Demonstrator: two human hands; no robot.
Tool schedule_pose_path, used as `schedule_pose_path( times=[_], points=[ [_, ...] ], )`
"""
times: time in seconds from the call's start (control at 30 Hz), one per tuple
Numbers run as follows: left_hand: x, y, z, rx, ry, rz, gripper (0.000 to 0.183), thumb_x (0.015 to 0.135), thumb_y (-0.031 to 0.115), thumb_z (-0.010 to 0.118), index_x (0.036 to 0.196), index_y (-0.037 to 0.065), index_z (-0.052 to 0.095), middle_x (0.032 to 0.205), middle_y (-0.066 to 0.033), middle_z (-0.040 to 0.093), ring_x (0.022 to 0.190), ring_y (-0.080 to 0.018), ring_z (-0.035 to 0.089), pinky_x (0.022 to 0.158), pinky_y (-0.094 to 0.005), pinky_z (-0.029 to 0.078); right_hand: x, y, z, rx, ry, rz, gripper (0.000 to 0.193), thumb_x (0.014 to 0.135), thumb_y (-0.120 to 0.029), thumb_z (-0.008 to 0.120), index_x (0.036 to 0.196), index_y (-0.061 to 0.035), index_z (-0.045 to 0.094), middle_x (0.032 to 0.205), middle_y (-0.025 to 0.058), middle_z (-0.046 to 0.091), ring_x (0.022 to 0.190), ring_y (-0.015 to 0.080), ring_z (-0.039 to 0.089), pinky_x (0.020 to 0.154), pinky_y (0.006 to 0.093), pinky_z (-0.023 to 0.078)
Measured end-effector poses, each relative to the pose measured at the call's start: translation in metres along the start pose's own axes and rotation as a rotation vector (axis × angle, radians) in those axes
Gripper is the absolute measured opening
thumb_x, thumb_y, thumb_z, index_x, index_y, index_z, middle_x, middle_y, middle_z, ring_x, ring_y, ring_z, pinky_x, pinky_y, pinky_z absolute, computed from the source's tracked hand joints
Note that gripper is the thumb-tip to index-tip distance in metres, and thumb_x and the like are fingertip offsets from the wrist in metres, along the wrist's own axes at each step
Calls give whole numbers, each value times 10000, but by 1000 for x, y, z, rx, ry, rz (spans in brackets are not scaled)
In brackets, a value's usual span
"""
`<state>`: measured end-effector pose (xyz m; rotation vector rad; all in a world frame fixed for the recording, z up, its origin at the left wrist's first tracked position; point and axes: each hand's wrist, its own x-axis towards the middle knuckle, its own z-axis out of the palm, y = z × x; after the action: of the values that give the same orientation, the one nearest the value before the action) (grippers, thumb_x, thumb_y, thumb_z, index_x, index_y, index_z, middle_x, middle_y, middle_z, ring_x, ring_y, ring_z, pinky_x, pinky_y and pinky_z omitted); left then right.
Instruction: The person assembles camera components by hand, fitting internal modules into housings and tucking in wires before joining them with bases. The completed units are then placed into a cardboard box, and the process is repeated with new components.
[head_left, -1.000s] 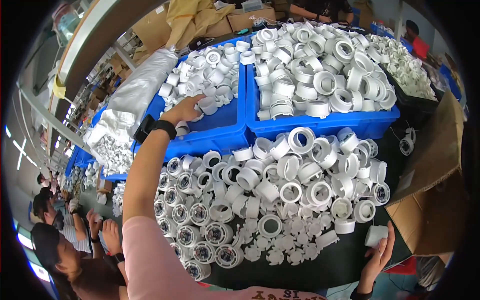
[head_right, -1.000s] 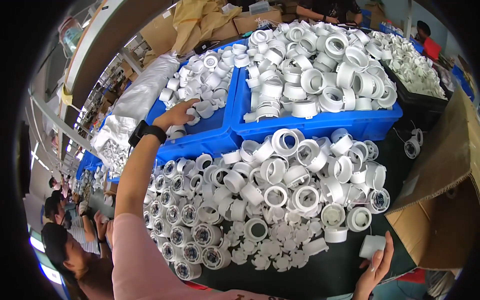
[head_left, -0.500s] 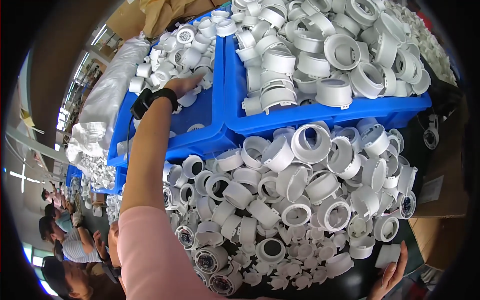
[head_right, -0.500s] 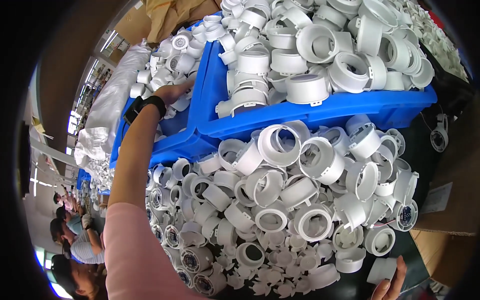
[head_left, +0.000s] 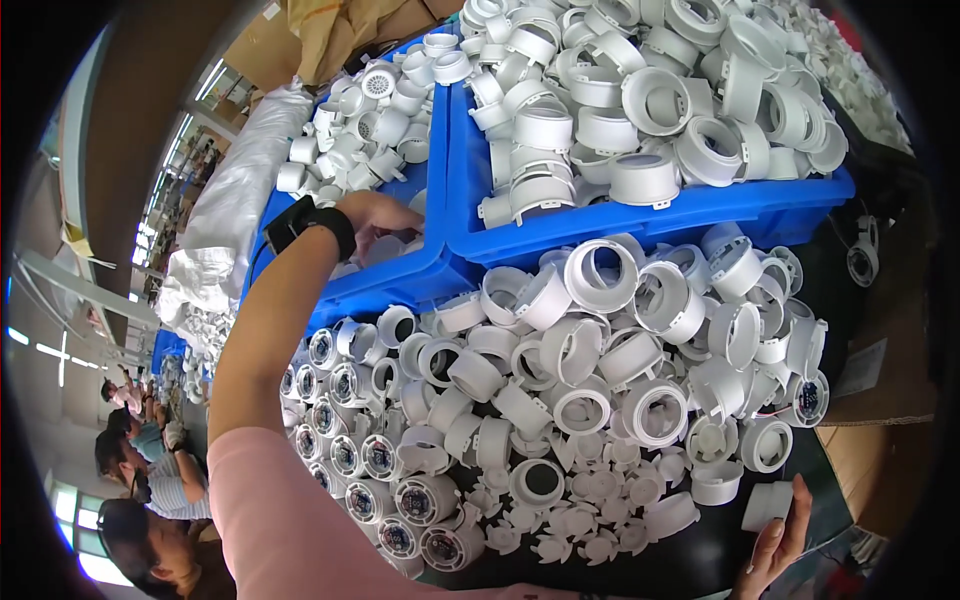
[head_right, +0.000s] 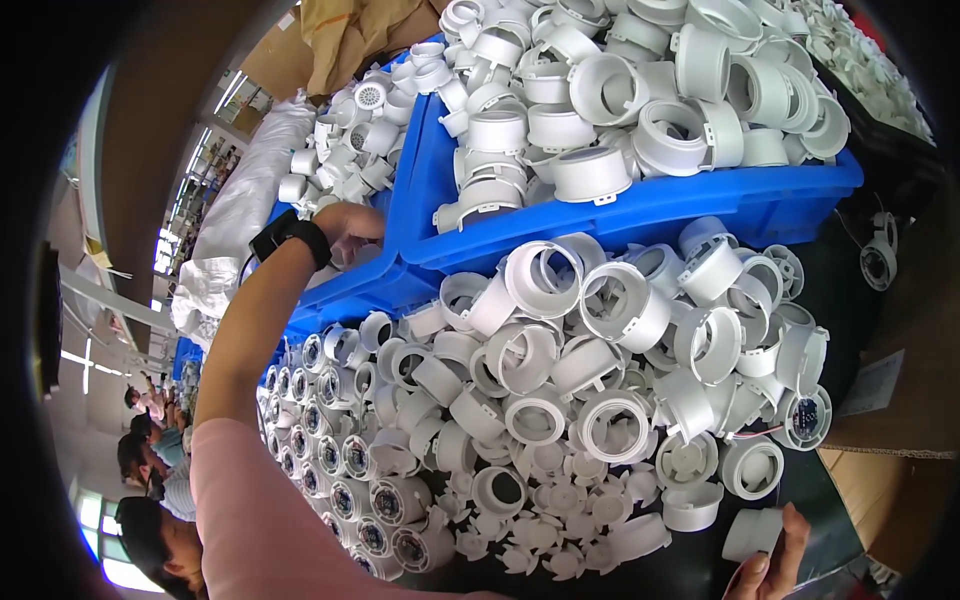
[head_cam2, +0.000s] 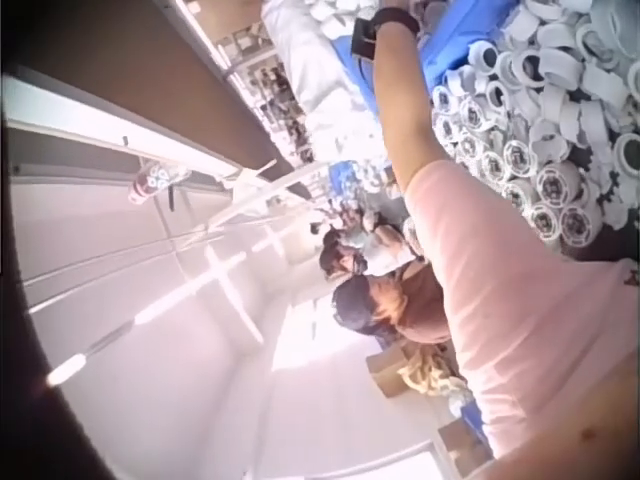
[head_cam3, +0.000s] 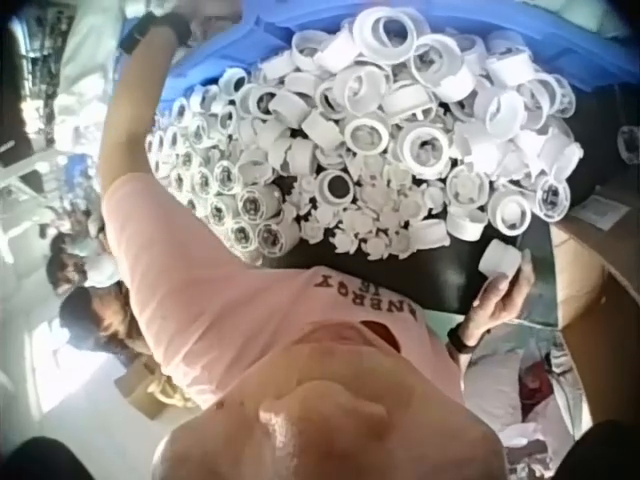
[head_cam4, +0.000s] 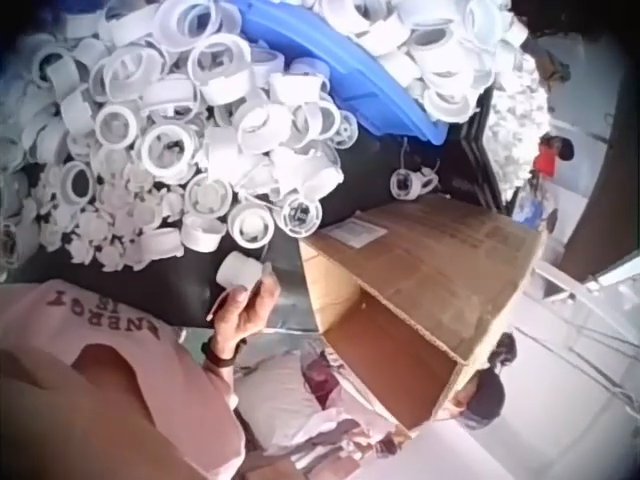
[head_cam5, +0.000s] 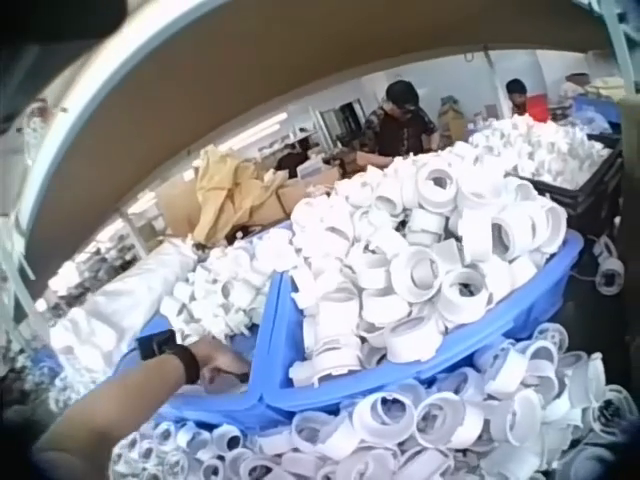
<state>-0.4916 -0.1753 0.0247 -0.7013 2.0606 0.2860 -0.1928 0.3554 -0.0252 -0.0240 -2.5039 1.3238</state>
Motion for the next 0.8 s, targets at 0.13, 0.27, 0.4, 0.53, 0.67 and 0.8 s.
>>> schedule_pose_path(
  times=[0.13, 0.27, 0.4, 0.53, 0.67, 0.8],
  points=[
    [-18, -6, 13, -62, -2, -49, 859, 790, 687, 442, 1447, 173, 238, 1516, -188, 39, 1369, -440, 70, 1013, -605, 278, -13, 19, 1, 93, 77, 47, 558, 926, -397, 486, 1280, 34, 454, 1116, 79, 518, 884, 118, 516, 763, 235, 409],
    [-43, -20, 4, -42, -55, -18, 743, 819, 603, 478, 1413, 182, 331, 1517, -108, 134, 1354, -364, 190, 1000, -620, 275, -8, 18, 2, 233, -21, 96, 547, 912, -383, 519, 1233, 58, 475, 1149, 97, 496, 1023, 169, 491, 894, 290, 370],
    [-51, -18, 5, -96, -33, 163, 599, 837, 513, 509, 1338, 189, 461, 1476, -78, 267, 1291, -268, 311, 1018, -582, 261, -7, 8, -1, 227, -2, 84, 523, 908, -374, 526, 1208, 54, 497, 1110, 104, 516, 1000, 171, 501, 892, 287, 370],
    [-42, -22, 25, -226, 94, 242, 412, 840, 463, 500, 1053, 127, 607, 1092, 2, 579, 1009, -145, 509, 822, -355, 436, -4, 10, -6, 182, -55, 45, 514, 904, -377, 530, 1188, 51, 510, 1089, 106, 523, 997, 181, 503, 888, 293, 372],
    [-43, -13, 14, -96, 155, 38, 374, 813, 518, 508, 933, 181, 618, 849, 29, 559, 648, -92, 468, 536, -276, 368, 1, 5, -3, 185, -42, 24, 507, 895, -374, 540, 1176, 48, 526, 1044, 94, 528, 963, 175, 502, 864, 284, 377],
    [-39, -6, 2, 74, 214, 31, 425, 721, 476, 612, 983, 148, 678, 958, -51, 599, 776, -185, 527, 622, -320, 432, -1, 11, -2, 201, -20, 16, 508, 882, -379, 560, 1166, 41, 539, 995, 75, 528, 924, 163, 508, 834, 275, 387]
  ],
)
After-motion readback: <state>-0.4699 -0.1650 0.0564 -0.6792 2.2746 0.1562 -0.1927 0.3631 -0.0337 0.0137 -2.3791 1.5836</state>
